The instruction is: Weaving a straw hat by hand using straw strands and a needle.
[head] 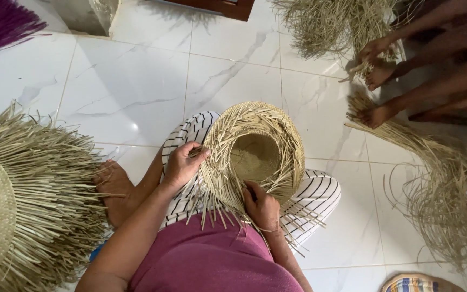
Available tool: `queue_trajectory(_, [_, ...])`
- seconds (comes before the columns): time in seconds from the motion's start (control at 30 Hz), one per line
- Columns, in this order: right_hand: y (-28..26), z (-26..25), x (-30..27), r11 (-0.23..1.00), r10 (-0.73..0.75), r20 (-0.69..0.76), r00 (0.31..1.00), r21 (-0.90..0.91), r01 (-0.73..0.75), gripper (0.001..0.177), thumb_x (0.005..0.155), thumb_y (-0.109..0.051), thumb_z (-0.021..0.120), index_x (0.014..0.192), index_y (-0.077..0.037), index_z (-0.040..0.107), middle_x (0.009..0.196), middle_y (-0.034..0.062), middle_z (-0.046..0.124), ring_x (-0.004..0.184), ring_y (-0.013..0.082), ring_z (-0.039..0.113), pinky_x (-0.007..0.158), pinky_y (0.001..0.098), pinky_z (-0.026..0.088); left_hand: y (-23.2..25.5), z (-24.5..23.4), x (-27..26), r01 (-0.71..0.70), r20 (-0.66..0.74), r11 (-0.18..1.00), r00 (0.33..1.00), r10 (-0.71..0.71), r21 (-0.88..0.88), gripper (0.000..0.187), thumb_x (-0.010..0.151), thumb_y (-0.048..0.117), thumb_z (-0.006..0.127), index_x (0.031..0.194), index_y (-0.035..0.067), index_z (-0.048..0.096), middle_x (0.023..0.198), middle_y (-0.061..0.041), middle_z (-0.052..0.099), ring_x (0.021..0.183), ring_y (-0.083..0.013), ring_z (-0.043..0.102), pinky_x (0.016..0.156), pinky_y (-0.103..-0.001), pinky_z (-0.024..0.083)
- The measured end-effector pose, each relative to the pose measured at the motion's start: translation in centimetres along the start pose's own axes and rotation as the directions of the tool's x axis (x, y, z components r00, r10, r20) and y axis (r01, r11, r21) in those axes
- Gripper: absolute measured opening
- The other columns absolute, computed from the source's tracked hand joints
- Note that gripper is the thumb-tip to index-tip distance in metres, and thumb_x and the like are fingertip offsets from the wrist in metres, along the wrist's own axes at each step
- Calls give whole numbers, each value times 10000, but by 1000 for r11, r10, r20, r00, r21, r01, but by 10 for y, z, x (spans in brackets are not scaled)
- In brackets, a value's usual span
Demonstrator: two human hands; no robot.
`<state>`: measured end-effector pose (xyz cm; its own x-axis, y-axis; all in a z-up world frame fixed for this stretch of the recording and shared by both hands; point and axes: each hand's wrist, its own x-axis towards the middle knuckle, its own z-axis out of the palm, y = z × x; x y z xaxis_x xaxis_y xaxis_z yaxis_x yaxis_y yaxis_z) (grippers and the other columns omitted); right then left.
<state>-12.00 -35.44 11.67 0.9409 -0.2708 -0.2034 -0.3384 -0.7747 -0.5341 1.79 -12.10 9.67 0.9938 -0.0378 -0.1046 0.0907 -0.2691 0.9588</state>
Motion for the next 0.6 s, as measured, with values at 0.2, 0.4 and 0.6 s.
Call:
queue_trajectory(0.2, [5,2,2,999,-29,-19,999,16,29,323,936,-459,630,1235,-359,702,1080,8,792,1025,339,726,895,543,562,10,-4,-5,-12,5,999,1000,12,-38,167,865,280,836,919,133,778,787,-110,765,791,-223,739,704,-353,567])
queue_trajectory(0.4, [0,-1,0,999,-37,-27,999,29,37,320,937,-440,634,1235,-349,705,1075,15,793,1022,345,723,883,553,560,14,-7,-5,-28,13,997,999,29,-75,164,870,255,842,919,113,777,774,-110,762,761,-173,703,688,-338,559])
queue_trajectory(0.6, [1,-2,1,1000,-19,-6,1000,9,20,321,941,-459,621,1236,-361,701,1092,3,789,1024,347,724,901,550,561,13,-6,-6,-31,7,999,999,31,-44,150,864,266,844,906,137,779,751,-96,756,748,-189,719,680,-335,555])
